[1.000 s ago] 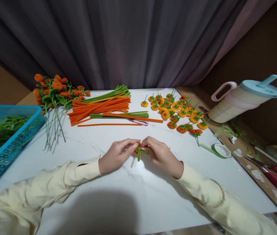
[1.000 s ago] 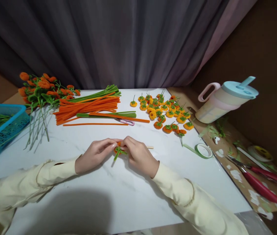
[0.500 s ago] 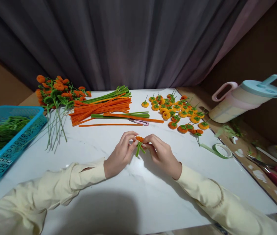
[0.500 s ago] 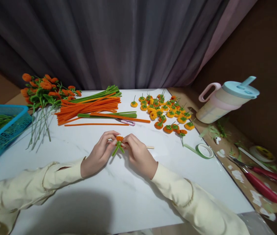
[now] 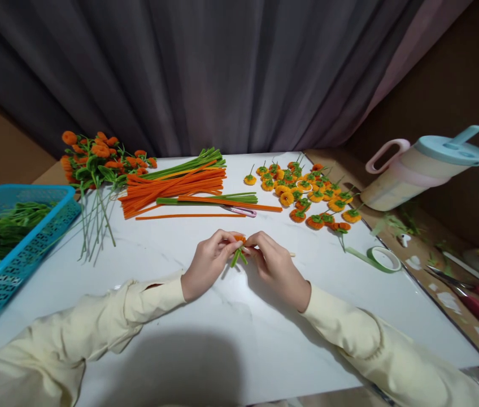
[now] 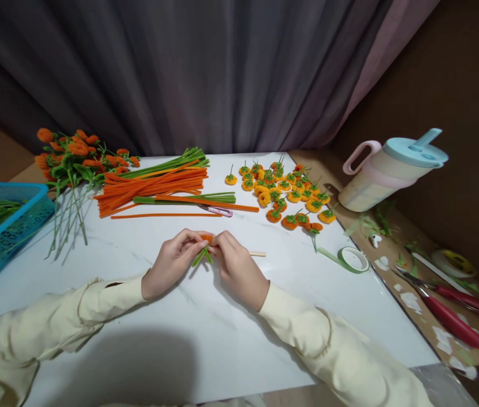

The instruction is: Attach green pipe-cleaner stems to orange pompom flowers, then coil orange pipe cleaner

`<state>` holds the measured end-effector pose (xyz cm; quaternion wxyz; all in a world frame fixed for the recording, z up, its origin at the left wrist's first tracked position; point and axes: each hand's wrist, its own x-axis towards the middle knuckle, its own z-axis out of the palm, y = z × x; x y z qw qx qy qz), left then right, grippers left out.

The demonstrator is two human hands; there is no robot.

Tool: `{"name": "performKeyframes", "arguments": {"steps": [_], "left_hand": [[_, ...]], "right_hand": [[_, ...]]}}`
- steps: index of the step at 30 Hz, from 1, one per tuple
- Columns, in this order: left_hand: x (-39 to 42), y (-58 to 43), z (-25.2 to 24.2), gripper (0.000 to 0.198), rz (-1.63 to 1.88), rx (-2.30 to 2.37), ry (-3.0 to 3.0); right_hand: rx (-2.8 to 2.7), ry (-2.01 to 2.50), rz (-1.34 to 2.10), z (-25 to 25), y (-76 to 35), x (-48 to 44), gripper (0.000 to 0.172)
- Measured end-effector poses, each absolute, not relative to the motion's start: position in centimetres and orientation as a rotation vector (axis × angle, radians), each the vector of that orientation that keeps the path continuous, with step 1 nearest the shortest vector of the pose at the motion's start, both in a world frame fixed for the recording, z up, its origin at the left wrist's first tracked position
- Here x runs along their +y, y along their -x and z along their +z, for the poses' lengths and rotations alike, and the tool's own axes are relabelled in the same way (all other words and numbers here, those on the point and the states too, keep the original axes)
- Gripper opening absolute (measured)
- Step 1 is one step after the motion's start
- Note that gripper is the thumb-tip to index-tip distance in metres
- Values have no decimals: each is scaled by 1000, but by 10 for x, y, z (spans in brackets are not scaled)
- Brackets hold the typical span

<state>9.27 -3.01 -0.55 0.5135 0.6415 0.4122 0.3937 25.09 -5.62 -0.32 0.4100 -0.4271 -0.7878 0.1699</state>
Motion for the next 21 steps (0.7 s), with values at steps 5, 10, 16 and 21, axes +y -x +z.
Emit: {"name": "performKeyframes", "arguments": {"steps": [5, 10, 16, 21], "left_hand": [[-28, -93, -5, 17, 966, 1027, -1596], [-28, -92, -7, 16, 945, 1010, -1655], [-28, -93, -10, 17, 957, 976, -1679], [-29, -93, -12, 16, 997, 973, -1675]], "right_hand": [[-2046, 1122, 495, -1, -250, -57, 12], [-2116, 1131, 493, 0, -250, -59, 13], [-1938, 1205, 619, 7, -247, -61, 16], [-1721, 1247, 913, 10, -246, -59, 16]]}}
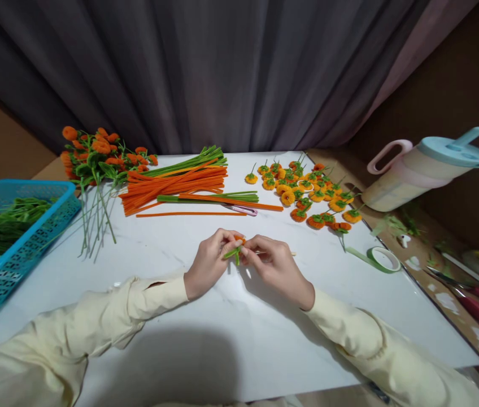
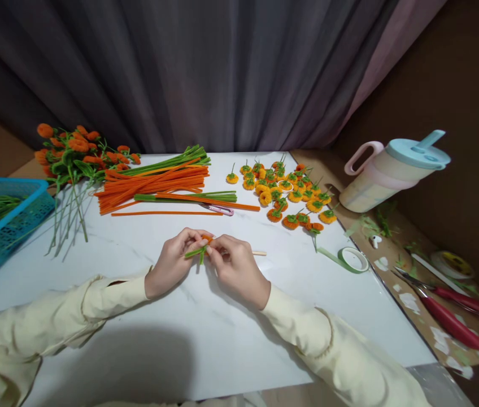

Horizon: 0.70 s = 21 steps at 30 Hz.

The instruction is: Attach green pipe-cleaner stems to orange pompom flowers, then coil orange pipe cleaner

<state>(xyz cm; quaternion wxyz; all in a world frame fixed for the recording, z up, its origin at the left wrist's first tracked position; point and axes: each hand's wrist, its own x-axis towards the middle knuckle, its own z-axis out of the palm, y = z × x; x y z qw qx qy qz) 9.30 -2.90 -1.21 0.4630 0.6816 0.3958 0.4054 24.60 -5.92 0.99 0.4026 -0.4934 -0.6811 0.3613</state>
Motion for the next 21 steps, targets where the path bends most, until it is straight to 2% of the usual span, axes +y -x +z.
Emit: {"name": "performKeyframes", "arguments": {"steps": [5, 10, 13, 18, 21], "left_hand": [[-32, -92, -13, 12, 1004, 990, -1813], [-32, -90, -9, 13, 975, 990, -1857], [-23, -85, -1, 22, 773, 920, -1720], [2, -74, 6, 32, 230, 627, -1272], [11, -68, 4, 34, 142, 563, -1122]], "right_hand": [[-1497, 1257, 1282, 14, -246, -57, 15], [-1517, 1236, 1348, 14, -251, -53, 15], [-1688, 1204, 1337, 14, -257, -50, 17], [-1959, 1116, 1199, 13, -263, -49, 17], [-1976, 1137, 1066, 11, -264, -48, 16]]}}
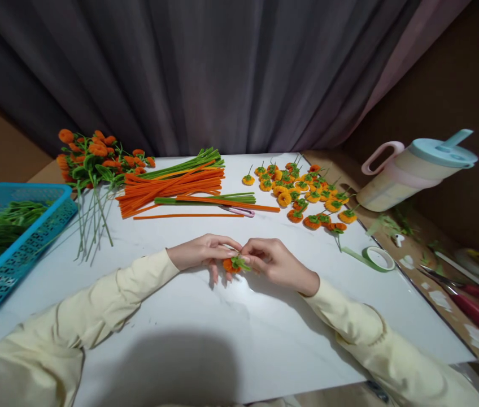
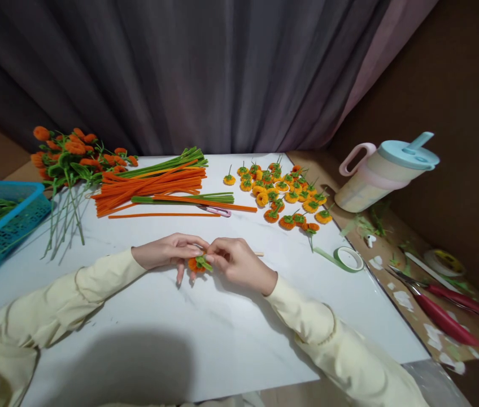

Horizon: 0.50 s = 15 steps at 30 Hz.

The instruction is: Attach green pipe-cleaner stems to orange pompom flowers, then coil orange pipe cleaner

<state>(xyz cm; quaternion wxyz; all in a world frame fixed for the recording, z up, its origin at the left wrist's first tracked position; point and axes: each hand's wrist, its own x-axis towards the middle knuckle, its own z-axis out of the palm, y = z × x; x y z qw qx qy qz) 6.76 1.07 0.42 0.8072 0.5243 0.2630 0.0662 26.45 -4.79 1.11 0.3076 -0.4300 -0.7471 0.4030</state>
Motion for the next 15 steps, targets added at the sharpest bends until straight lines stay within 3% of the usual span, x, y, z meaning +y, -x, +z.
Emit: {"name": "performKeyframes", "arguments": {"steps": [7, 15], "left_hand": [[13, -62, -2, 36, 303, 586, -946], [7, -68, -5, 33, 440, 680, -1009]], "right_hand": [[-2135, 1344, 442, 10, -281, -38, 16], [-2588, 1444, 207, 11, -276, -45, 17]]}}
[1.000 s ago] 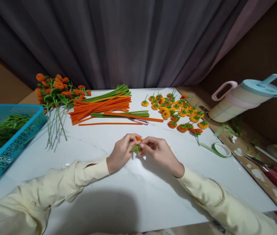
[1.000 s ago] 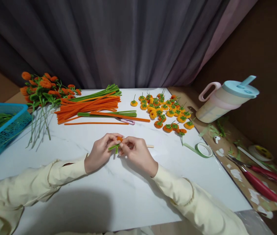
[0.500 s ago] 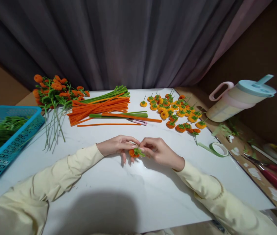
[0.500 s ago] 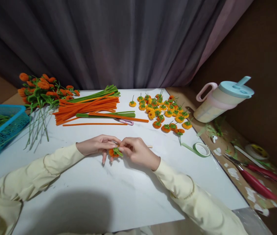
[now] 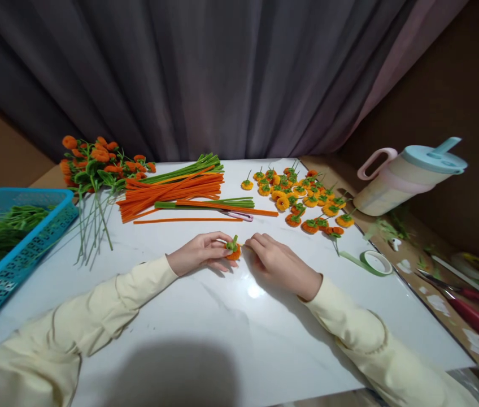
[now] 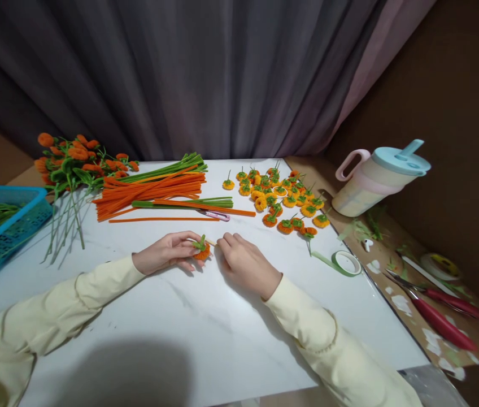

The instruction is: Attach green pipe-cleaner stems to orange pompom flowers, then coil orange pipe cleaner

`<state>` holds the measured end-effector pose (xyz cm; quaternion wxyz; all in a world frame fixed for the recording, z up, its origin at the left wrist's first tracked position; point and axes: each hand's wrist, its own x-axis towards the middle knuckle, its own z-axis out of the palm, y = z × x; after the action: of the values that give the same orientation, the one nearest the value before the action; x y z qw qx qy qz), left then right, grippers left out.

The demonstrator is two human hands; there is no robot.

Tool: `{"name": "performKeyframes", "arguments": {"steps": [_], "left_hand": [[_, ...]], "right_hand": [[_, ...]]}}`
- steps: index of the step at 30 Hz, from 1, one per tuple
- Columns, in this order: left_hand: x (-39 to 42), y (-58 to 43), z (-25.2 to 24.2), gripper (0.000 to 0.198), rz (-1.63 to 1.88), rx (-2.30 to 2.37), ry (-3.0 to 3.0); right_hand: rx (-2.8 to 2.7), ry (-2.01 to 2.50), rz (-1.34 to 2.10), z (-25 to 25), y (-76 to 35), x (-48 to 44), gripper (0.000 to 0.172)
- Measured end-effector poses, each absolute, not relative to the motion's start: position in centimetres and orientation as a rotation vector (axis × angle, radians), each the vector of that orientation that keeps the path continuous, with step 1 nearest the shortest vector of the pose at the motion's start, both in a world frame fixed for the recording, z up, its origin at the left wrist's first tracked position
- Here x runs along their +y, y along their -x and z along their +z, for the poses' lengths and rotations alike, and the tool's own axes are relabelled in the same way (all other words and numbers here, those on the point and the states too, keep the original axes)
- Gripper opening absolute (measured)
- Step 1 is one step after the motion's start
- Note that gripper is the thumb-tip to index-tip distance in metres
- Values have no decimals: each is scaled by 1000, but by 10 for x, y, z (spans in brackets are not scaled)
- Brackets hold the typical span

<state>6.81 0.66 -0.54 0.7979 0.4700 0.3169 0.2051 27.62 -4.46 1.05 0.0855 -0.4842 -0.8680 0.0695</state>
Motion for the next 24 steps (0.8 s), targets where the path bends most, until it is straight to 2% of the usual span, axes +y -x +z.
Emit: {"name": "performKeyframes", "arguments": {"steps": [5, 10, 14, 18, 24], "left_hand": [[3, -72, -7, 34, 586, 732, -1121], [0, -74, -9, 36, 659, 788, -1188], [-5, -77, -12, 35, 797, 892, -1278], [-7, -78, -13, 34, 882, 937, -1339], [-7, -78, -14, 31, 839, 924, -1391]], "right_hand": [[-2518, 1663, 120, 7, -280, -44, 11], [-2416, 1765, 301, 4, -287, -39, 22], [-2234, 1575, 511, 7, -285, -39, 40], [-2065, 1435, 800, 15, -280, -41, 33], [-1881, 1304, 1344, 18, -272, -46, 41]]}}
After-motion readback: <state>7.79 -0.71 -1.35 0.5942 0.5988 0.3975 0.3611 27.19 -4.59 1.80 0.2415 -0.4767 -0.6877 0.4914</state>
